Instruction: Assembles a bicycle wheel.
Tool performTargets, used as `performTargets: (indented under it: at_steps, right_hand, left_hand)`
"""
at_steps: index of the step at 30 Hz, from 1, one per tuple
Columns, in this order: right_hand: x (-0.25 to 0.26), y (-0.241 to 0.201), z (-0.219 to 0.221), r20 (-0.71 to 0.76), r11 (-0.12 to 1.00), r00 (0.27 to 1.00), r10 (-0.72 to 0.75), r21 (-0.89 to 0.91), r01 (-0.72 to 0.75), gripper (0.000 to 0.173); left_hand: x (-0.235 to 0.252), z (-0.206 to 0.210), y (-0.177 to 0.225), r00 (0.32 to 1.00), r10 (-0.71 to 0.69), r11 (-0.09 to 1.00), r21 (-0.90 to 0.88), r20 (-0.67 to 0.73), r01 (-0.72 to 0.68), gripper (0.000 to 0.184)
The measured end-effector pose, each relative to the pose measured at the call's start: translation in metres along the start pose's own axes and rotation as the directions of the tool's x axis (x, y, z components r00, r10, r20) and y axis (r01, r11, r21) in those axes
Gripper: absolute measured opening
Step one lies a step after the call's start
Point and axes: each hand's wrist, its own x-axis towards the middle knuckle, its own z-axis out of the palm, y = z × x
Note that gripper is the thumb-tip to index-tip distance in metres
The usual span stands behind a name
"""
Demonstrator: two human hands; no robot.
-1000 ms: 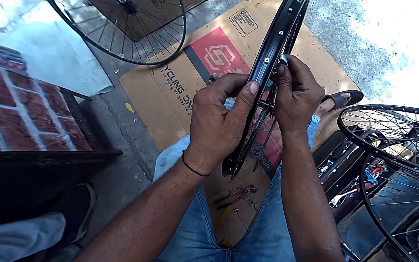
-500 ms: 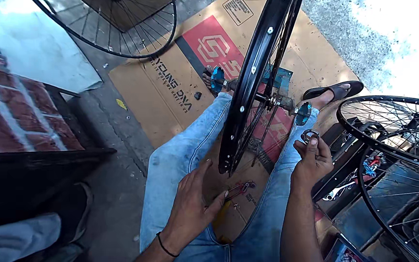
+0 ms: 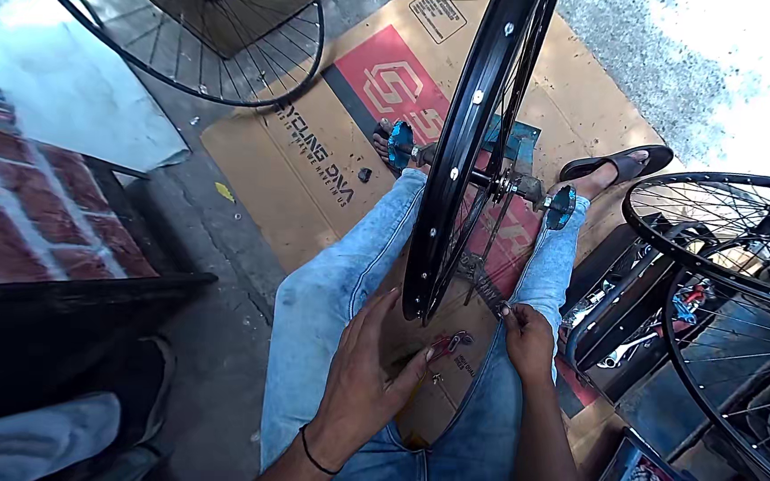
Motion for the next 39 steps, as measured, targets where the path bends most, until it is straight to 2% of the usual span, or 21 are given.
performTargets:
  at_steps: [3, 5, 9, 17, 20, 22, 23, 25, 27, 28, 30, 35, 39]
  right_hand:
    - [0.001, 0.018, -0.005, 0.071, 0.992, 0.990, -0.124, 0.038, 0.122, 0.023]
    - [0.000, 0.028, -0.009, 0.065, 0.985, 0.983, -0.170, 0.053, 0.166, 0.023]
    - [-0.001, 0.036, -0.003, -0.037, 0.978, 0.979, -0.198, 0.056, 0.200, 0.027]
    - [0.003, 0.035, 0.002, -0.084, 0.983, 0.981, -0.172, 0.043, 0.176, 0.024]
    - [0.004, 0.032, 0.002, -0.078, 0.985, 0.983, -0.166, 0.024, 0.168, 0.026]
    - [0.005, 0.032, 0.003, -0.075, 0.985, 0.983, -0.168, 0.014, 0.170, 0.026]
    - [0.006, 0.032, 0.003, -0.075, 0.986, 0.983, -0.166, 0.010, 0.167, 0.026]
    - [0.006, 0.031, 0.003, -0.073, 0.987, 0.985, -0.157, 0.007, 0.158, 0.027]
    - [0.006, 0.032, 0.003, -0.077, 0.987, 0.984, -0.161, 0.017, 0.163, 0.026]
    - [0.007, 0.032, 0.003, -0.080, 0.986, 0.983, -0.162, 0.021, 0.165, 0.026]
    - [0.005, 0.032, 0.003, -0.080, 0.987, 0.985, -0.156, 0.033, 0.159, 0.025]
    - [0.006, 0.034, 0.005, -0.087, 0.987, 0.984, -0.157, 0.020, 0.159, 0.026]
    - [0.005, 0.034, 0.004, -0.090, 0.988, 0.984, -0.152, 0.027, 0.155, 0.026]
  left_hand:
    - [0.002, -0.003, 0.000, 0.999, 0.031, 0.998, -0.056, -0.031, -0.033, 0.078]
    - [0.004, -0.006, 0.001, 0.998, 0.047, 0.995, -0.081, -0.048, -0.051, 0.076]
    - [0.007, -0.005, 0.007, 0.995, 0.062, 0.991, -0.113, -0.076, -0.071, 0.074]
    - [0.019, 0.001, 0.029, 0.968, 0.121, 0.973, -0.169, -0.220, -0.160, 0.073]
    - [0.025, 0.011, 0.022, 0.927, 0.202, 0.977, -0.004, -0.317, -0.214, 0.042]
    - [0.017, 0.024, 0.005, 0.928, 0.222, 0.975, 0.086, -0.300, -0.205, 0.036]
    - [0.011, 0.031, -0.006, 0.944, 0.207, 0.975, 0.138, -0.257, -0.176, 0.038]
    - [-0.002, 0.042, -0.027, 0.994, 0.084, 0.958, 0.281, -0.070, -0.061, 0.048]
    - [-0.005, 0.045, -0.035, 0.989, -0.107, 0.939, 0.337, 0.099, 0.067, 0.083]
    - [-0.004, 0.045, -0.034, 0.982, -0.151, 0.945, 0.307, 0.111, 0.111, 0.097]
    - [-0.001, 0.040, -0.026, 0.991, -0.121, 0.967, 0.231, 0.060, 0.104, 0.107]
    - [0.010, 0.028, -0.004, 0.998, -0.033, 0.999, 0.038, -0.047, 0.035, 0.099]
    - [0.006, 0.027, -0.001, 0.998, -0.017, 1.000, -0.007, -0.063, 0.016, 0.098]
